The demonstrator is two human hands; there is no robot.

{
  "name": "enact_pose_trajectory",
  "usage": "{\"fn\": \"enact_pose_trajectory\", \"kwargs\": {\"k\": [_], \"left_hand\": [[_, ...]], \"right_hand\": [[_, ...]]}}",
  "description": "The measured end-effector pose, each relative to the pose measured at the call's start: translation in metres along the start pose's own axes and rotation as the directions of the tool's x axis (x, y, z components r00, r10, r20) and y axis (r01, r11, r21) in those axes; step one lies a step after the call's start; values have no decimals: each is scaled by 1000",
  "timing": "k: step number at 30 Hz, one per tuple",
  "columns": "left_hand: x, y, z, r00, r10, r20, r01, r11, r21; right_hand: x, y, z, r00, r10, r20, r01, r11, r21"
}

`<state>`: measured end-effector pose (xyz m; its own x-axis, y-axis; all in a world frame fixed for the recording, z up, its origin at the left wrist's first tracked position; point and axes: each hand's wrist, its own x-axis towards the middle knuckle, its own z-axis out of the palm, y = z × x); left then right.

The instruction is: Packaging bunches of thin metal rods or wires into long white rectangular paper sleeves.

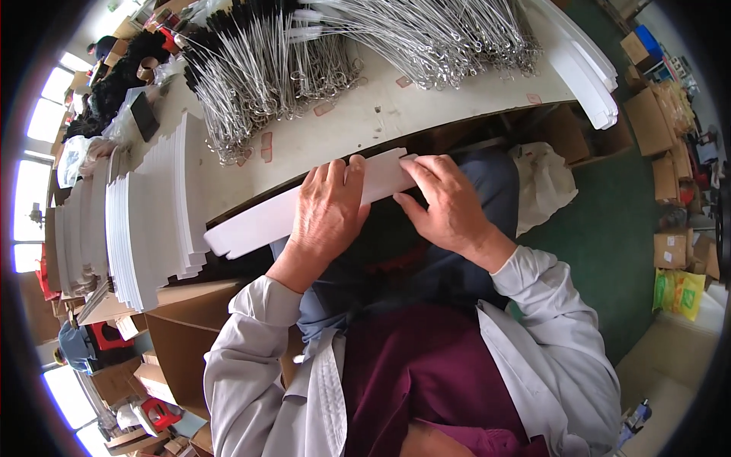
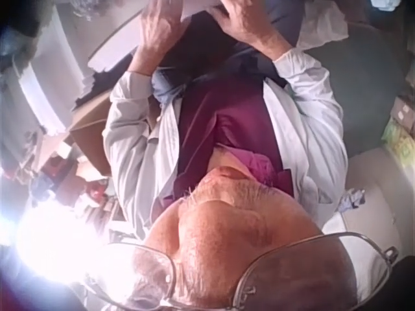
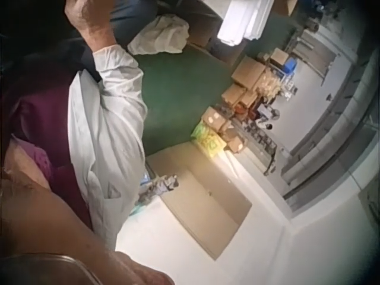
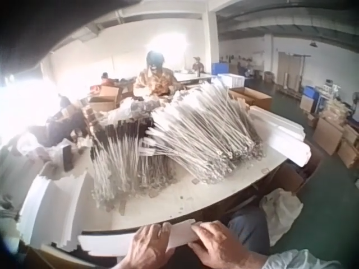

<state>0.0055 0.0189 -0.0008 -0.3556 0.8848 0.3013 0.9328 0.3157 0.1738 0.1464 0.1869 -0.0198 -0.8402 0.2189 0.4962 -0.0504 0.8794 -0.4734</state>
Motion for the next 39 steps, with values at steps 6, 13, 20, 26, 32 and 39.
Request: {"fn": "enact_pose_trajectory", "kwargs": {"k": [6, 13, 20, 26, 32, 39], "left_hand": [[-6, -3, 9, 999, 33, -23, -33, 999, 20], [-15, -8, 17, 997, 41, -63, -42, 999, -12], [-24, -9, 20, 997, 60, -43, -63, 996, -71], [-25, -8, 23, 998, 58, -20, -60, 991, -119], [-26, -12, 26, 998, 65, -17, -67, 986, -152], [-16, -16, 21, 1000, 11, 14, -8, 977, -215]], "right_hand": [[-8, -8, 24, 977, 212, 10, -209, 952, 224], [-10, 4, 32, 892, 405, 204, -440, 669, 599], [5, 5, 4, 669, 380, 639, -743, 306, 595], [9, 11, 0, 575, 338, 745, -807, 89, 583], [1, 13, 5, 563, 304, 769, -808, 8, 588], [12, -2, 1, 966, -129, 223, 140, 990, -34]]}}
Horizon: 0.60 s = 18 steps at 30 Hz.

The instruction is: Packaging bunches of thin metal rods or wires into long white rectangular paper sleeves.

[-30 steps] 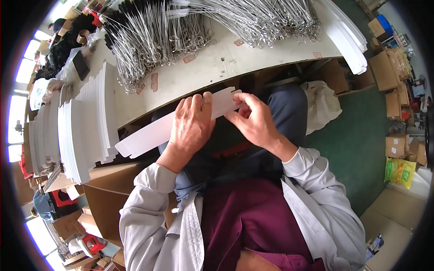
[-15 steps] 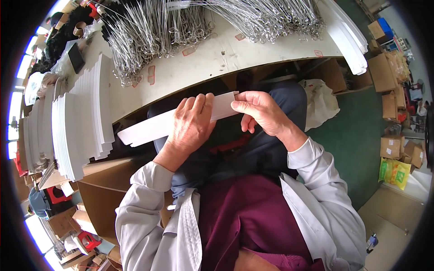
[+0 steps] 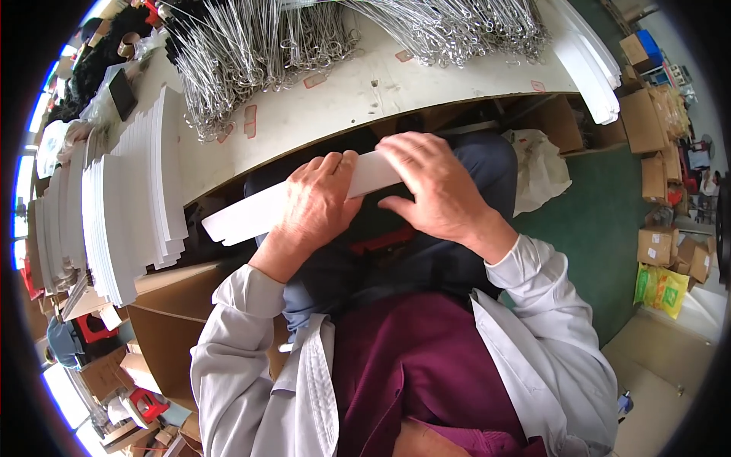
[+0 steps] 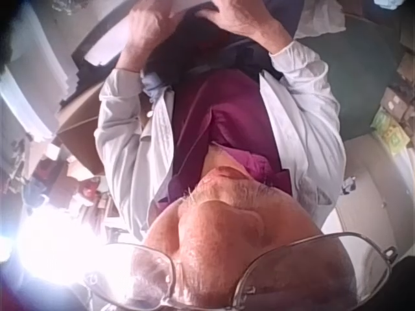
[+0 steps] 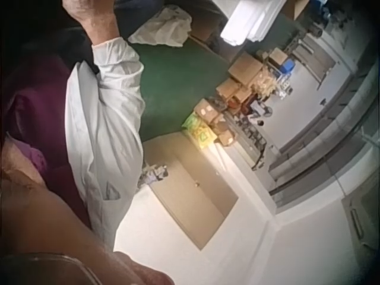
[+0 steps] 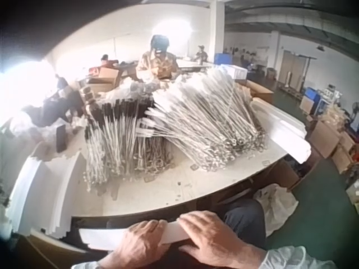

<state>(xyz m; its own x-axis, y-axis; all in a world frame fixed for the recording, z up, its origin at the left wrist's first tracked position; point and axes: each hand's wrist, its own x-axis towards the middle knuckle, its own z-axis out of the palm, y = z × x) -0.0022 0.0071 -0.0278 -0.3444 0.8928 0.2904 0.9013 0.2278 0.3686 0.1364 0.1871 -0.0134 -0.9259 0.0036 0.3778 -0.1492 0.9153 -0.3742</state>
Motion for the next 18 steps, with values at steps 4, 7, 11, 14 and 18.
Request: {"fn": "enact_pose_trajectory", "kwargs": {"k": [4, 7, 11, 14, 18], "left_hand": [[5, 7, 3, 999, 1, 38, 0, 999, -34], [4, 6, 2, 997, -32, 74, 36, 998, -52], [-6, -2, -14, 999, -15, 34, 16, 999, -31], [-15, -13, -21, 998, -40, 53, 39, 999, 18], [-11, -9, -19, 997, -27, 73, 28, 999, -17]], "right_hand": [[5, 8, 14, 992, -100, 72, 103, 994, -47], [6, 14, 14, 988, -127, 86, 132, 990, -43], [5, 22, 6, 989, -125, 83, 128, 991, -41], [4, 22, 1, 989, -110, 99, 116, 992, -59], [10, 11, 15, 989, -98, 108, 106, 992, -65]]}}
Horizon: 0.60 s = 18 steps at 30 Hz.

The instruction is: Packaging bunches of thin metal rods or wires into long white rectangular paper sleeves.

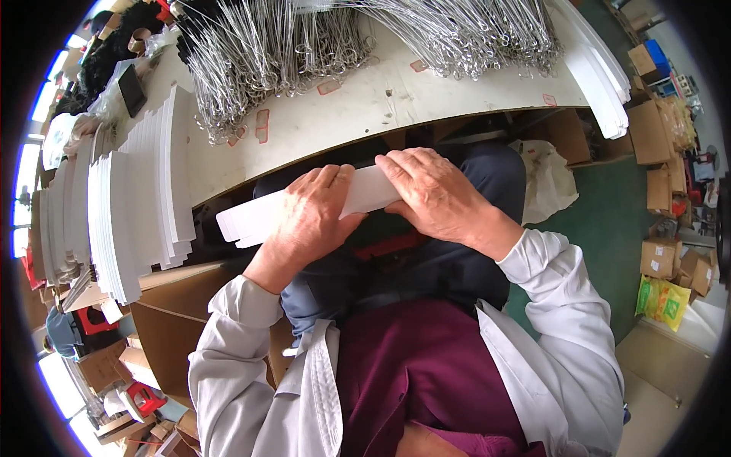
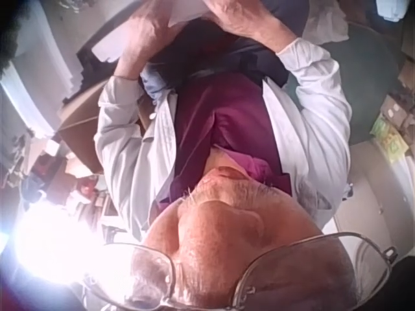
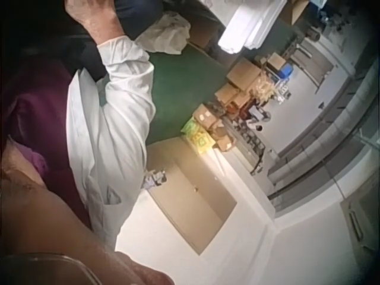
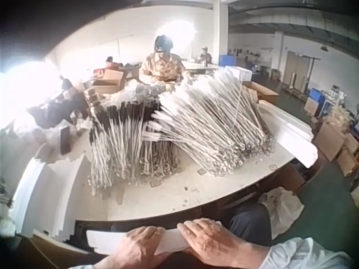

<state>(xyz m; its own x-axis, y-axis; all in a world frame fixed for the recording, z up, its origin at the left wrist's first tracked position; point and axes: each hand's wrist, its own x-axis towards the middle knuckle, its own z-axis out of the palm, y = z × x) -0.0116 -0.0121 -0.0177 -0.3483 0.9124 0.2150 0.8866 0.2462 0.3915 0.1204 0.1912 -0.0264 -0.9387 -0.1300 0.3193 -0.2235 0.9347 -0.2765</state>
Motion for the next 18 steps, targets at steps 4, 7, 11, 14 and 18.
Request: {"fn": "enact_pose_trajectory", "kwargs": {"k": [4, 7, 11, 14, 18], "left_hand": [[-1, 5, -1, 995, -65, 72, 69, 997, -44], [-5, -2, -9, 1000, -1, -31, 2, 1000, 19], [-11, -24, -23, 999, -45, 5, 44, 990, 138], [-4, -27, -28, 997, -74, 4, 73, 991, 108], [10, -36, -32, 996, -43, -77, 53, 990, 129]], "right_hand": [[-1, 8, 1, 997, -61, 40, 60, 998, 27], [-1, 10, -4, 999, -50, 8, 50, 999, 1], [10, 17, -9, 1000, -12, 27, 12, 1000, -7], [21, 21, -15, 999, -29, 25, 30, 999, -44], [42, 36, -21, 997, -76, -26, 73, 990, -117]]}}
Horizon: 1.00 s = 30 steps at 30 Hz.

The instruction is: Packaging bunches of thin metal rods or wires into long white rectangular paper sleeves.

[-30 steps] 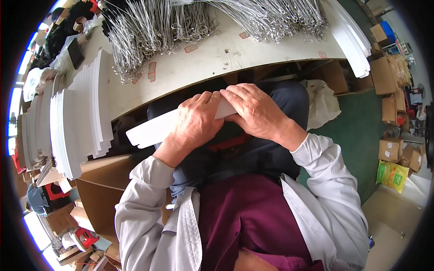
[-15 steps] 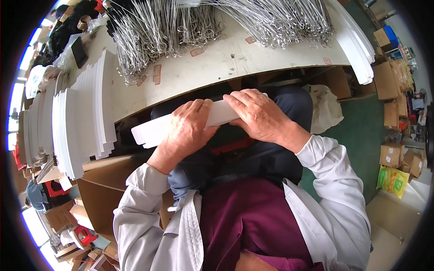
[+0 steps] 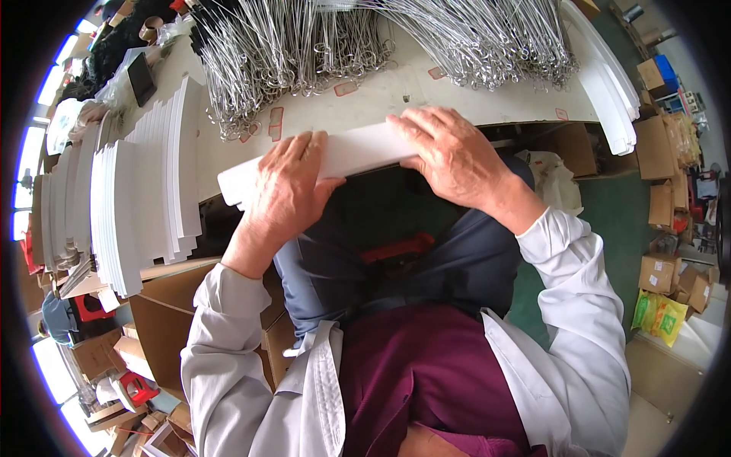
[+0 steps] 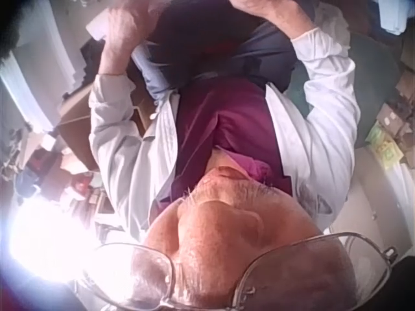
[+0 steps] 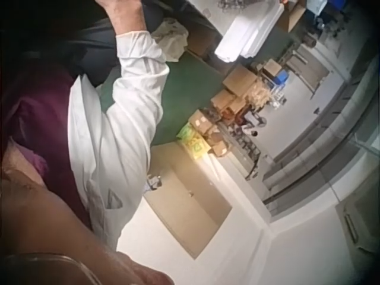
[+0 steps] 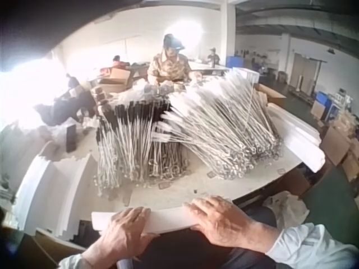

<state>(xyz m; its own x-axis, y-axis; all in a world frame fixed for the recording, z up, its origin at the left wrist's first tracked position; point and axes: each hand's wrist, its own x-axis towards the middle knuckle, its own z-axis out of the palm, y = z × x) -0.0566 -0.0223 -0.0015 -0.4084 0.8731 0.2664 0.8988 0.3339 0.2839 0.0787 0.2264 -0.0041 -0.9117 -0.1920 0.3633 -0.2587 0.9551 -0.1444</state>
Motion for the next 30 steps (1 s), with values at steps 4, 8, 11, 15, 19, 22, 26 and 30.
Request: {"fn": "enact_pose_trajectory", "kwargs": {"k": [4, 8, 11, 15, 19, 22, 26, 30], "left_hand": [[24, -19, 9, 994, 30, -101, -21, 996, 86], [36, -31, 34, 995, -36, -92, 38, 999, 28], [40, -30, 41, 990, -61, -125, 63, 998, 15], [38, -27, 46, 980, -98, -176, 97, 995, -10], [25, -24, 57, 973, -97, -211, 105, 994, 30], [18, -17, 61, 974, -37, -222, 56, 995, 80], [24, -10, 67, 987, 14, -160, 18, 980, 199], [24, -10, 71, 998, -1, -64, 18, 964, 266]], "right_hand": [[17, 22, 19, 999, 20, -36, -22, 999, -36], [23, 47, 40, 998, 32, -52, -31, 999, 19], [24, 54, 43, 997, 39, -65, -36, 998, 47], [21, 52, 46, 997, 28, -71, -27, 1000, 9], [14, 39, 41, 1000, 18, 23, -17, 999, -46], [0, 30, 48, 999, 31, 19, -29, 995, -96], [8, 17, 59, 998, 64, 10, -62, 993, -97], [33, -7, 75, 998, 0, 67, 7, 993, -114]]}}
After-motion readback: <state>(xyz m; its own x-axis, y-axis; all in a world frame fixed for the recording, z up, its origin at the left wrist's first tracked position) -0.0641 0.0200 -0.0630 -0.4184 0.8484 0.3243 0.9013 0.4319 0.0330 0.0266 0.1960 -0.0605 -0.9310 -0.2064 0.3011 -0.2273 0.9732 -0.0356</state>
